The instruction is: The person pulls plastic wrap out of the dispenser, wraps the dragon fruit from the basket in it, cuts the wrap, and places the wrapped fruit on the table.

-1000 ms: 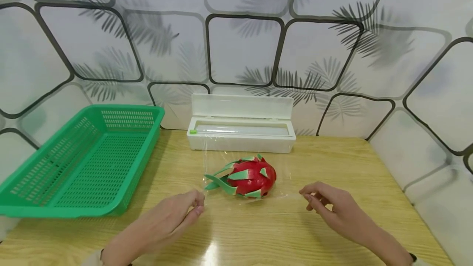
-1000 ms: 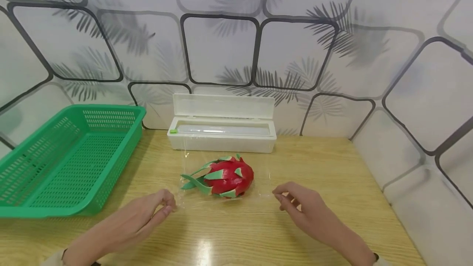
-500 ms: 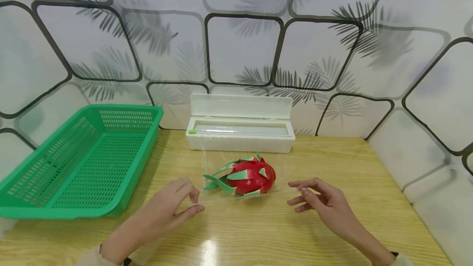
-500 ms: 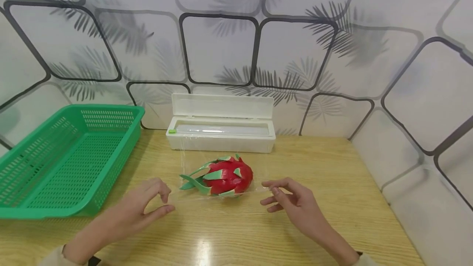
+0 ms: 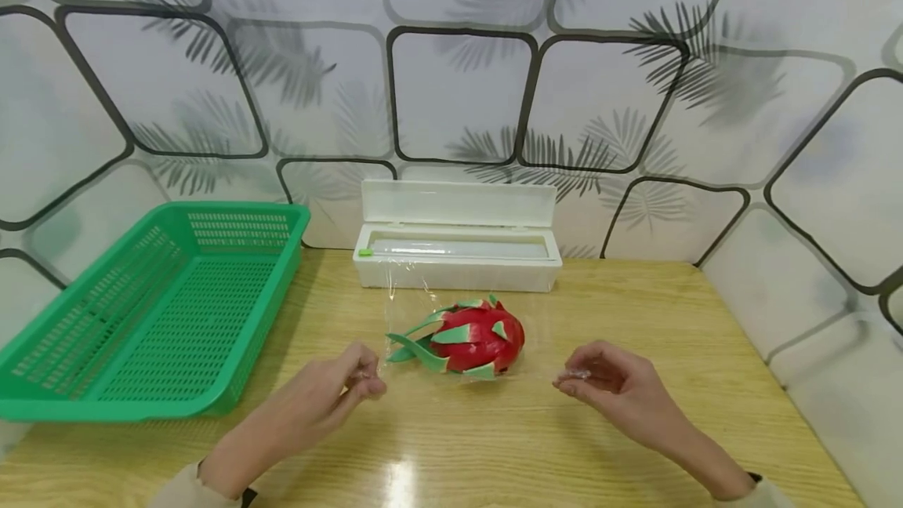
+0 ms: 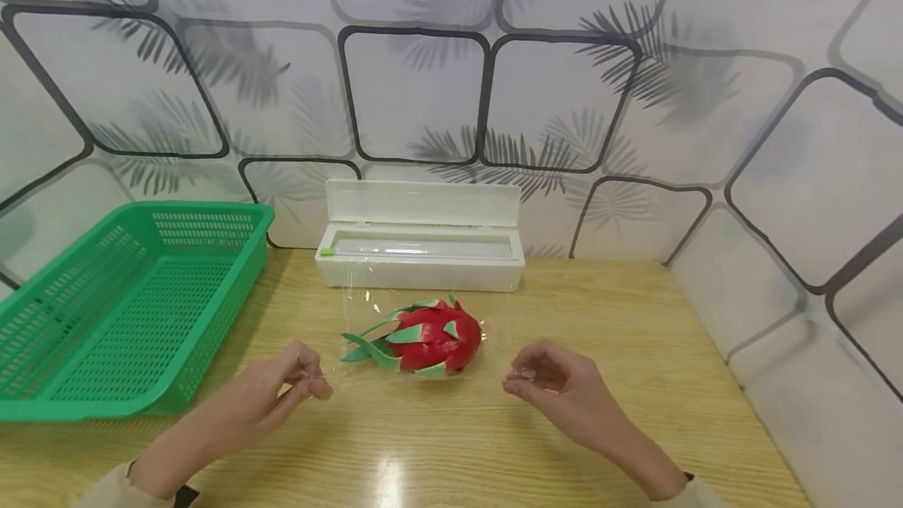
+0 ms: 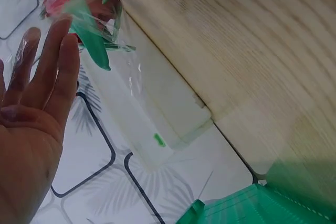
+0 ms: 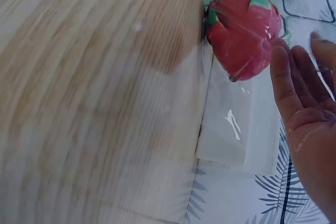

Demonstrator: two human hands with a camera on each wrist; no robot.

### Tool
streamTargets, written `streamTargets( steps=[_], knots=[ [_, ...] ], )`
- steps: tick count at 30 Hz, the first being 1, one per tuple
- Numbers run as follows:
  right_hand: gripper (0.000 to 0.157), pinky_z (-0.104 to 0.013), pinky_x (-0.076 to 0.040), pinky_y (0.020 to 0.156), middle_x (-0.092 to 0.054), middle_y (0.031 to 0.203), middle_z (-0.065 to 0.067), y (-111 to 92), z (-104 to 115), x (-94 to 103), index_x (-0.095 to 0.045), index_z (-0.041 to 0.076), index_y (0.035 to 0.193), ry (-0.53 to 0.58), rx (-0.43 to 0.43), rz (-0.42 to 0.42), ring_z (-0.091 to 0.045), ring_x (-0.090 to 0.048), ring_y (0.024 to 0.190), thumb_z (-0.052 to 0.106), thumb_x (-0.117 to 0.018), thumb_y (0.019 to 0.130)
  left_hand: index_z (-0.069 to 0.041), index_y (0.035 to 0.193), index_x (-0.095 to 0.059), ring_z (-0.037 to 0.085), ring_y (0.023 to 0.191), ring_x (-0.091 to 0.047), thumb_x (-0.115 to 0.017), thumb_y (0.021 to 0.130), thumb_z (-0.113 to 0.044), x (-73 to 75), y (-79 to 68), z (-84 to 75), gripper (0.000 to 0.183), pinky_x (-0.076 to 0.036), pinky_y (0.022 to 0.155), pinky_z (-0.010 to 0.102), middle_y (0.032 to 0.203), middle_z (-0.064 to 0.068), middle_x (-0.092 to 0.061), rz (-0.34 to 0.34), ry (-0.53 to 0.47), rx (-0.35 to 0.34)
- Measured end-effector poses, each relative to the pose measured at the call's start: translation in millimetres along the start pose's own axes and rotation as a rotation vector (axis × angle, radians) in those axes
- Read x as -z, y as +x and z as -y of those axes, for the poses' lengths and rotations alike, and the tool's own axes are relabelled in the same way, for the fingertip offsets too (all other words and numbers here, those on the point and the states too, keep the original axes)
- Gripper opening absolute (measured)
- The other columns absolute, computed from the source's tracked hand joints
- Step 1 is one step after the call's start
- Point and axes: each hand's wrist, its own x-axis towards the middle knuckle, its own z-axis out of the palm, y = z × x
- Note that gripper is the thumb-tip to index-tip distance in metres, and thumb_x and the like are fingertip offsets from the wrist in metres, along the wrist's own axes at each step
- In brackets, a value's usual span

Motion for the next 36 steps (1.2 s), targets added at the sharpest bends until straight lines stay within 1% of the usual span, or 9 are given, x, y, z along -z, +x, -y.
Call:
streamTargets(
  steps=[4, 8, 12, 15, 21, 25, 30, 34, 36],
  knots=[
    [0.02, -0.031, -0.062, 0.064, -0.077, 0.091, -0.007, -6, 1, 2.3, -0.066, 0.007, 0.1, -0.099, 0.027, 0.03, -0.013, -0.076, 0.081, -0.012, -0.065, 0.092, -0.014, 0.098, -0.051, -0.005, 0.079, -0.065, -0.065, 0.099, -0.011, -0.8, -4.3, -1.1, 0.014, -0.051, 0.067, 0.009, 0.088, -0.008, -0.075, 0.008, 0.031, -0.038],
    [0.024, -0.032, -0.063, 0.065, -0.076, 0.09, -0.013, -11, 0, 2.6, -0.062, 0.004, 0.103, -0.053, 0.103, 0.091, -0.016, -0.077, 0.083, -0.017, -0.061, 0.091, -0.015, 0.098, -0.052, -0.011, 0.074, -0.056, -0.057, 0.103, -0.024, -0.8, -6.8, -3.2, 0.012, -0.045, 0.064, 0.005, 0.083, -0.011, -0.071, -0.015, 0.066, -0.081],
    [0.023, -0.028, -0.062, 0.07, -0.074, 0.089, -0.012, -14, 2, 3.1, -0.06, 0.003, 0.101, -0.055, 0.153, 0.117, -0.015, -0.077, 0.084, -0.018, -0.062, 0.091, -0.016, 0.097, -0.055, -0.009, 0.074, -0.059, -0.054, 0.104, -0.032, 0.4, -9.0, -6.4, 0.018, -0.047, 0.064, 0.006, 0.082, -0.013, -0.071, -0.04, 0.104, -0.116],
    [0.023, -0.025, -0.062, 0.073, -0.074, 0.089, -0.007, -15, 7, 3.8, -0.06, 0.007, 0.098, -0.09, 0.146, 0.116, -0.013, -0.077, 0.083, -0.015, -0.065, 0.09, -0.017, 0.096, -0.057, -0.007, 0.073, -0.061, -0.056, 0.101, -0.036, 1.7, -10.9, -9.5, 0.02, -0.049, 0.065, 0.008, 0.082, -0.016, -0.07, -0.058, 0.138, -0.139],
    [0.031, -0.025, -0.062, 0.072, -0.074, 0.086, -0.005, -15, 15, 5.5, -0.06, 0.01, 0.098, -0.14, 0.146, 0.099, -0.014, -0.076, 0.08, -0.018, -0.067, 0.086, -0.017, 0.096, -0.058, -0.006, 0.072, -0.06, -0.054, 0.101, -0.038, 4.9, -12.8, -13.2, 0.022, -0.047, 0.065, 0.008, 0.082, -0.017, -0.069, -0.087, 0.15, -0.174],
    [0.034, -0.023, -0.061, 0.07, -0.075, 0.087, -0.004, -15, 15, 6.4, -0.061, 0.015, 0.098, -0.192, 0.1, 0.073, -0.011, -0.076, 0.08, -0.016, -0.069, 0.086, -0.017, 0.096, -0.059, -0.002, 0.074, -0.064, -0.055, 0.101, -0.037, 7.0, -11.7, -10.9, 0.021, -0.048, 0.067, 0.009, 0.083, -0.017, -0.07, -0.12, 0.146, -0.197],
    [0.033, -0.021, -0.061, 0.07, -0.077, 0.09, -0.001, -13, 16, 6.9, -0.061, 0.015, 0.098, -0.204, 0.1, 0.071, -0.01, -0.076, 0.081, -0.016, -0.067, 0.087, -0.019, 0.096, -0.062, 0.0, 0.082, -0.067, -0.057, 0.102, -0.036, 11.4, -10.7, -9.9, 0.019, -0.05, 0.074, 0.011, 0.089, -0.018, -0.071, -0.138, 0.129, -0.154],
    [0.036, -0.021, -0.06, 0.073, -0.078, 0.092, -0.002, -8, 18, 7.2, -0.062, 0.014, 0.101, -0.215, 0.149, 0.048, -0.009, -0.076, 0.081, -0.019, -0.064, 0.088, -0.018, 0.101, -0.064, 0.005, 0.089, -0.07, -0.065, 0.1, -0.023, 14.9, -7.7, -9.0, 0.005, -0.052, 0.082, 0.013, 0.097, -0.011, -0.073, -0.159, 0.082, -0.099],
    [0.036, -0.021, -0.061, 0.072, -0.078, 0.091, -0.005, -5, 18, 6.8, -0.062, 0.011, 0.102, -0.226, 0.183, 0.032, -0.009, -0.076, 0.081, -0.021, -0.063, 0.087, -0.015, 0.105, -0.065, 0.005, 0.086, -0.07, -0.066, 0.099, -0.015, 15.2, -6.1, -7.6, 0.006, -0.052, 0.081, 0.013, 0.098, -0.008, -0.073, -0.18, 0.067, -0.077]
  ],
)
